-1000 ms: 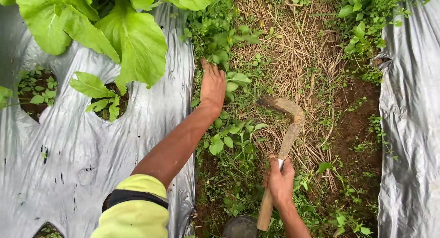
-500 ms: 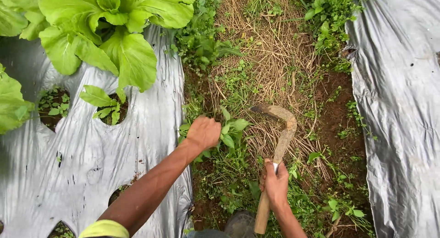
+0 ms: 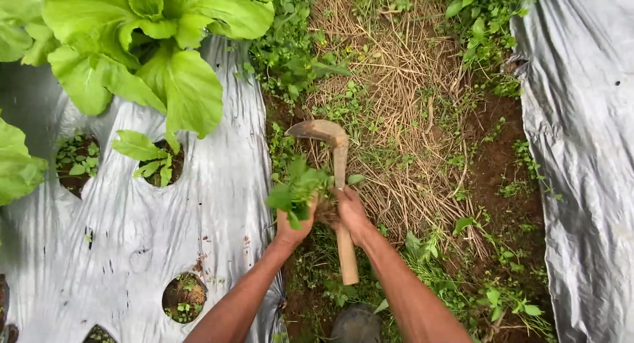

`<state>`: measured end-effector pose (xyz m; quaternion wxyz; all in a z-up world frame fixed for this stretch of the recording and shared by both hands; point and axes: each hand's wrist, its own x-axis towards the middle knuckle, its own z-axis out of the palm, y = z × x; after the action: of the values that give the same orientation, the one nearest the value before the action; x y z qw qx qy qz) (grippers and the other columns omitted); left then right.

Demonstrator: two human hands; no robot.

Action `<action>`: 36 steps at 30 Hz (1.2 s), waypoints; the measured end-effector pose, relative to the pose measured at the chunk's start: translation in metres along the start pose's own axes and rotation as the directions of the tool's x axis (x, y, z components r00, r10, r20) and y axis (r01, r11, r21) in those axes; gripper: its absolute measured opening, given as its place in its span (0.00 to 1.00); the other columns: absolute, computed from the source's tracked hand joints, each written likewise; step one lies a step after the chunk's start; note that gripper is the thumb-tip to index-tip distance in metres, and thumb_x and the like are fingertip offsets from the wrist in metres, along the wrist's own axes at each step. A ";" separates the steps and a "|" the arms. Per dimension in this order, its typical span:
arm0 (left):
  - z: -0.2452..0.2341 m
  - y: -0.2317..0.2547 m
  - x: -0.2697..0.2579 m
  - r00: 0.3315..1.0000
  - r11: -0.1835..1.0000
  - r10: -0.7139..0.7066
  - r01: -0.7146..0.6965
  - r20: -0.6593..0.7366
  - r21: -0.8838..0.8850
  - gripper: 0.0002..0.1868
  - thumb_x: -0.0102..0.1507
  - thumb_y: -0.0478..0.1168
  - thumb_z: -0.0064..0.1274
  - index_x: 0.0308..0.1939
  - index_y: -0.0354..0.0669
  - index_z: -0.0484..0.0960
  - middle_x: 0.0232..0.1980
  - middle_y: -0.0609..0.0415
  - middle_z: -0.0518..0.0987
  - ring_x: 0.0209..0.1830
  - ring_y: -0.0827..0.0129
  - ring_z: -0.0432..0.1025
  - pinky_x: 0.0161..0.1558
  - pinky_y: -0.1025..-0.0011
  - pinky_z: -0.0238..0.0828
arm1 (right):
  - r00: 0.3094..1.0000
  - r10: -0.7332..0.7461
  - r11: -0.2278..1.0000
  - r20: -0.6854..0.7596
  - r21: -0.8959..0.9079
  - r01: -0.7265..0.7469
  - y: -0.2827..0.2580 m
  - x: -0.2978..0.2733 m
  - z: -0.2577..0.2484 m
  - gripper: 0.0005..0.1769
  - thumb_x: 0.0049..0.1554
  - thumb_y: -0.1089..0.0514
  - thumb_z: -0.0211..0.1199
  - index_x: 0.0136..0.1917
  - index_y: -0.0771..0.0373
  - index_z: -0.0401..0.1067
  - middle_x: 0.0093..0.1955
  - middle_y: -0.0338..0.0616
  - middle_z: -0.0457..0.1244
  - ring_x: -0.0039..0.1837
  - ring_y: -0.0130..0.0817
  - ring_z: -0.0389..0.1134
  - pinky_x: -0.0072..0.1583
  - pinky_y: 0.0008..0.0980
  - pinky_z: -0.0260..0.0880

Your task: The person uses a sickle to cut weeds growing between rows of plants covered with plastic mulch. They then pull the cut weeds by hand and clear the area around the plants.

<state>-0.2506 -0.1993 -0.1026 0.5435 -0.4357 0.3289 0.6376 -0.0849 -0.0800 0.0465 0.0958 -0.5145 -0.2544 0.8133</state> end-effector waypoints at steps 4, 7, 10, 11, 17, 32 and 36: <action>-0.025 0.023 0.010 0.546 0.201 0.599 -0.810 0.585 0.550 0.21 0.73 0.40 0.40 0.65 0.31 0.74 0.69 0.48 0.76 0.71 0.64 0.68 0.75 0.69 0.59 | 0.988 0.092 0.996 0.123 0.004 -0.094 0.059 -0.004 -0.027 0.10 0.67 0.51 0.49 0.52 0.58 0.65 0.29 0.32 0.54 0.28 0.24 0.55 0.28 0.24 0.58; 0.024 -0.020 -0.070 0.566 -0.358 0.434 -0.606 0.701 0.710 0.17 0.69 0.36 0.43 0.61 0.38 0.75 0.62 0.49 0.80 0.65 0.64 0.72 0.68 0.67 0.66 | 0.982 0.138 0.990 0.125 0.005 -0.140 0.093 -0.040 -0.053 0.10 0.68 0.54 0.53 0.45 0.58 0.65 0.28 0.34 0.55 0.26 0.25 0.51 0.26 0.26 0.53; 0.049 -0.049 -0.090 0.920 0.530 0.265 -0.389 0.288 0.753 0.06 0.66 0.36 0.48 0.44 0.38 0.75 0.44 0.45 0.80 0.43 0.60 0.74 0.40 0.68 0.76 | 0.992 0.122 0.984 0.015 0.131 -0.123 0.094 -0.057 -0.048 0.10 0.66 0.55 0.55 0.42 0.57 0.64 0.27 0.35 0.53 0.25 0.26 0.49 0.25 0.28 0.49; 0.072 -0.048 -0.080 0.976 0.919 0.123 -0.181 0.181 0.350 0.10 0.69 0.39 0.43 0.35 0.38 0.73 0.35 0.42 0.74 0.30 0.60 0.72 0.21 0.73 0.75 | 0.997 0.075 0.964 -0.018 0.256 -0.068 0.075 -0.040 -0.039 0.06 0.66 0.57 0.54 0.45 0.56 0.64 0.28 0.35 0.52 0.26 0.26 0.49 0.26 0.27 0.47; 0.099 -0.056 -0.131 0.689 -0.411 0.306 -0.527 0.657 0.744 0.05 0.56 0.37 0.52 0.29 0.54 0.73 0.25 0.63 0.73 0.31 0.72 0.68 0.31 0.69 0.68 | 0.948 0.213 0.964 0.236 0.105 -0.242 0.091 -0.047 -0.041 0.11 0.67 0.54 0.57 0.42 0.57 0.64 0.26 0.34 0.55 0.24 0.25 0.49 0.24 0.26 0.49; 0.114 -0.070 -0.134 0.618 -0.671 0.237 -0.454 0.749 0.587 0.18 0.64 0.54 0.50 0.22 0.55 0.68 0.18 0.60 0.68 0.18 0.66 0.64 0.33 0.58 0.70 | 0.941 0.190 0.963 0.280 0.136 -0.235 0.080 -0.042 -0.008 0.19 0.66 0.57 0.51 0.33 0.57 0.56 0.24 0.35 0.48 0.23 0.23 0.44 0.24 0.26 0.41; 0.092 -0.069 -0.117 0.639 -0.665 0.248 -0.434 0.728 0.607 0.20 0.64 0.61 0.46 0.23 0.60 0.64 0.18 0.65 0.62 0.19 0.72 0.61 0.37 0.64 0.71 | 0.960 0.056 0.949 0.273 0.284 -0.136 0.089 -0.037 -0.012 0.19 0.62 0.56 0.44 0.28 0.52 0.53 0.24 0.31 0.46 0.24 0.22 0.42 0.25 0.25 0.43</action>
<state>-0.1973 -0.1517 0.0451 0.3237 0.4387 0.8015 0.2458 -0.0484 -0.1671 0.0257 0.0984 -0.3940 -0.1132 0.9068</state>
